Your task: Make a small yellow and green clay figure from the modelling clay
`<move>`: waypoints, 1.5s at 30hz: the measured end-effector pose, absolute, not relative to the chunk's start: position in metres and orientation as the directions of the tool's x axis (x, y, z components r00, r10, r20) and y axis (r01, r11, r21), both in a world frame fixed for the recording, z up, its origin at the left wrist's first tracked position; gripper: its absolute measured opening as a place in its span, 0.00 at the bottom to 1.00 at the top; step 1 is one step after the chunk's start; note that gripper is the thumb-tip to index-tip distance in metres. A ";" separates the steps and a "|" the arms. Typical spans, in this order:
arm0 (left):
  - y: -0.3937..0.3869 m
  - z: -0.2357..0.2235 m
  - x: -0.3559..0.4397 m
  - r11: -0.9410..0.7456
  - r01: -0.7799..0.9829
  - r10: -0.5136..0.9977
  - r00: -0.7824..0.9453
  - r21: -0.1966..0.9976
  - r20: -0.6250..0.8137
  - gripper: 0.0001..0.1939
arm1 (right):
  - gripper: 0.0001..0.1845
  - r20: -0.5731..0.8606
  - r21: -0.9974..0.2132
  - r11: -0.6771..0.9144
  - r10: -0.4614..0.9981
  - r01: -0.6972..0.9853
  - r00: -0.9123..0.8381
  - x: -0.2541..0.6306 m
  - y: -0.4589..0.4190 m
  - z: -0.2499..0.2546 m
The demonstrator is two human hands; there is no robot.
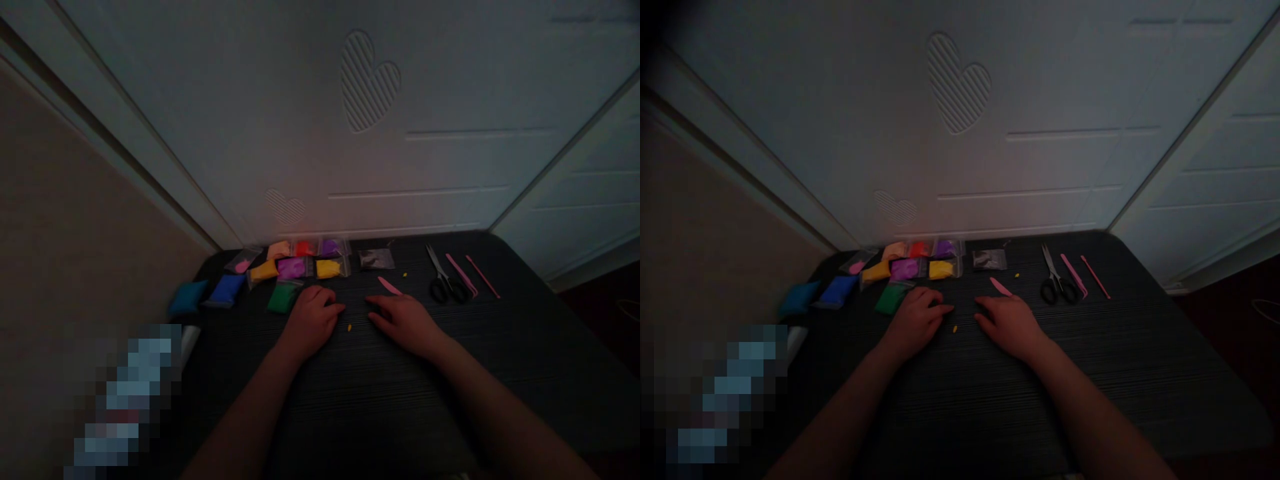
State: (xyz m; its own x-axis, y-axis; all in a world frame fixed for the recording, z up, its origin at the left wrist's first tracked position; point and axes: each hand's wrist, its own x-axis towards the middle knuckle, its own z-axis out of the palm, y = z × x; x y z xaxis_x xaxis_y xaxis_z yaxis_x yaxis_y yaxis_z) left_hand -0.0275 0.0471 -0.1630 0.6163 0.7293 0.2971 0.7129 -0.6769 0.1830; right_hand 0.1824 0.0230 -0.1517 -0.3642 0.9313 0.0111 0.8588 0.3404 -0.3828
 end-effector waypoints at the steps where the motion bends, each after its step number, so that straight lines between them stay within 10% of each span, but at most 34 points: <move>1: 0.047 -0.163 -0.027 -0.677 0.714 0.730 0.618 0.179 0.292 0.12 | 0.19 0.011 -0.384 0.340 0.931 0.859 -0.364 0.183 0.023 -0.152; 45: 0.050 -0.166 -0.028 -0.653 0.731 0.750 0.586 0.200 0.308 0.13 | 0.18 0.033 -0.402 0.349 0.929 0.847 -0.368 0.184 0.024 -0.154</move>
State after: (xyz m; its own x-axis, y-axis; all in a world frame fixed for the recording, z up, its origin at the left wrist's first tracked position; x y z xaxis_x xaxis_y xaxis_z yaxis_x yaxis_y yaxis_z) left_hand -0.0280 0.0499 -0.1662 0.5855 0.7497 0.3083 0.7306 -0.6528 0.2000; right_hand 0.1836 0.0245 -0.1542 -0.3677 0.9294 0.0326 0.8466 0.3491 -0.4018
